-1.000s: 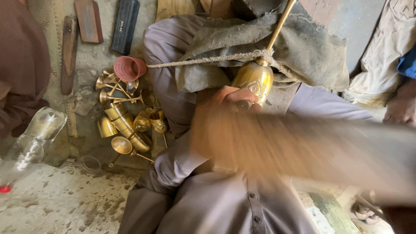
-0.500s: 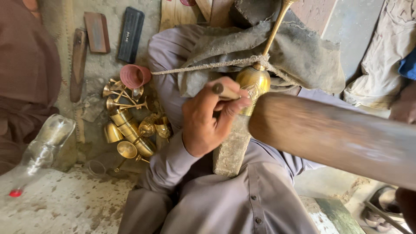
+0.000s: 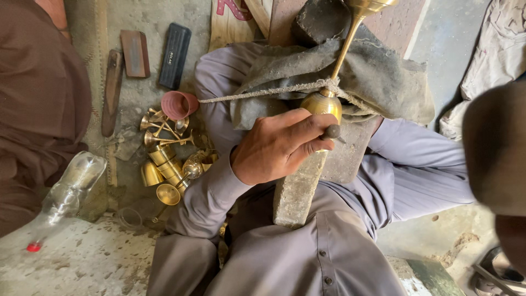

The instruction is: The person sits on the floor and uses a hammer and chisel to emboss a design onto a brass oil lamp. They repeatedly strike the chisel against the lamp's body, rotating it to work on different sections of the pattern.

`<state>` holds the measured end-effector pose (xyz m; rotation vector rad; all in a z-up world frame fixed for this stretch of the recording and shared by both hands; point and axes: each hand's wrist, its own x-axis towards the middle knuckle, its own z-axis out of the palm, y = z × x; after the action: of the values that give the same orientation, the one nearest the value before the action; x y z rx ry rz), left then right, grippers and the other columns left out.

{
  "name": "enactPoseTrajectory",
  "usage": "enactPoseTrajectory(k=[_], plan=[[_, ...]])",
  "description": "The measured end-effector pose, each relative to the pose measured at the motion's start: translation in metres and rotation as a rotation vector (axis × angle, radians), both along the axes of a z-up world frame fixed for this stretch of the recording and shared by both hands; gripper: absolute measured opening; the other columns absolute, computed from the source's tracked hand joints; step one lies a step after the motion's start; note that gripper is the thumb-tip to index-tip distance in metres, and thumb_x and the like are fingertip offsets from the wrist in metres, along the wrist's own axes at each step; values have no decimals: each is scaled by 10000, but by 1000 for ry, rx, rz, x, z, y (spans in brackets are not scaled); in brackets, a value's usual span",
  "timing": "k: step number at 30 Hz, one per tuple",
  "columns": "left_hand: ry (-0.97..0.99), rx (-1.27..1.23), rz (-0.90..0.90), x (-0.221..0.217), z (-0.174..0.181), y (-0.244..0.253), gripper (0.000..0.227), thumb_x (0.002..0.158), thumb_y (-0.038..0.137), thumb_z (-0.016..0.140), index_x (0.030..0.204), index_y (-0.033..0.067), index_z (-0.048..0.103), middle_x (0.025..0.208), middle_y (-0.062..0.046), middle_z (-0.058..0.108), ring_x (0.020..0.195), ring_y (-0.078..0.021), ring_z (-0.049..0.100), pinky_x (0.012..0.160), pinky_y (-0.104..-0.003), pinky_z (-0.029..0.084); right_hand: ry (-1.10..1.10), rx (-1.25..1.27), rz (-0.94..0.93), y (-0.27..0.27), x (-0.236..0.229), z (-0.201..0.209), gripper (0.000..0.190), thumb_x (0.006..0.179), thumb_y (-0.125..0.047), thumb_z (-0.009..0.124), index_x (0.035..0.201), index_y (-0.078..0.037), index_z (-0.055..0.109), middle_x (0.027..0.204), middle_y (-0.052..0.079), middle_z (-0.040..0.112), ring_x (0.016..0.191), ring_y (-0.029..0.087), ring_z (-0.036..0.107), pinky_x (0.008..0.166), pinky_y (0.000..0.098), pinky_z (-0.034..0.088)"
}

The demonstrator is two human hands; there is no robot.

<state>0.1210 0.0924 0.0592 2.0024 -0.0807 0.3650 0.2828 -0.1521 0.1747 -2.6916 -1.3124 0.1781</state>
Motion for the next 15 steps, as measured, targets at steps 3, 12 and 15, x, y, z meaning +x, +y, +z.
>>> enactPoseTrajectory(k=[3,12,15], plan=[[-5,-1,3,1,3,0,322,1059,291,712,1303,142,565,975,-65,632,771,-246,657,644,-357,536,-7,-18,8,-2,-1,4,592,778,4,685,1350,82,552,982,225,680,847,290,706,751,362,571],[13,-20,1,-1,0,6,241,1045,199,711,1221,82,593,1001,-119,621,835,-317,666,692,-397,522,58,-5,-100,-31,-11,2,599,776,16,678,1358,88,554,975,238,685,842,301,711,748,371,571],[-2,-172,61,-6,2,4,220,1076,179,698,1220,50,592,1118,-115,669,901,-245,735,705,-325,604,288,42,-390,-35,-25,-16,695,775,-71,739,1427,26,517,893,205,700,789,286,725,718,385,569]])
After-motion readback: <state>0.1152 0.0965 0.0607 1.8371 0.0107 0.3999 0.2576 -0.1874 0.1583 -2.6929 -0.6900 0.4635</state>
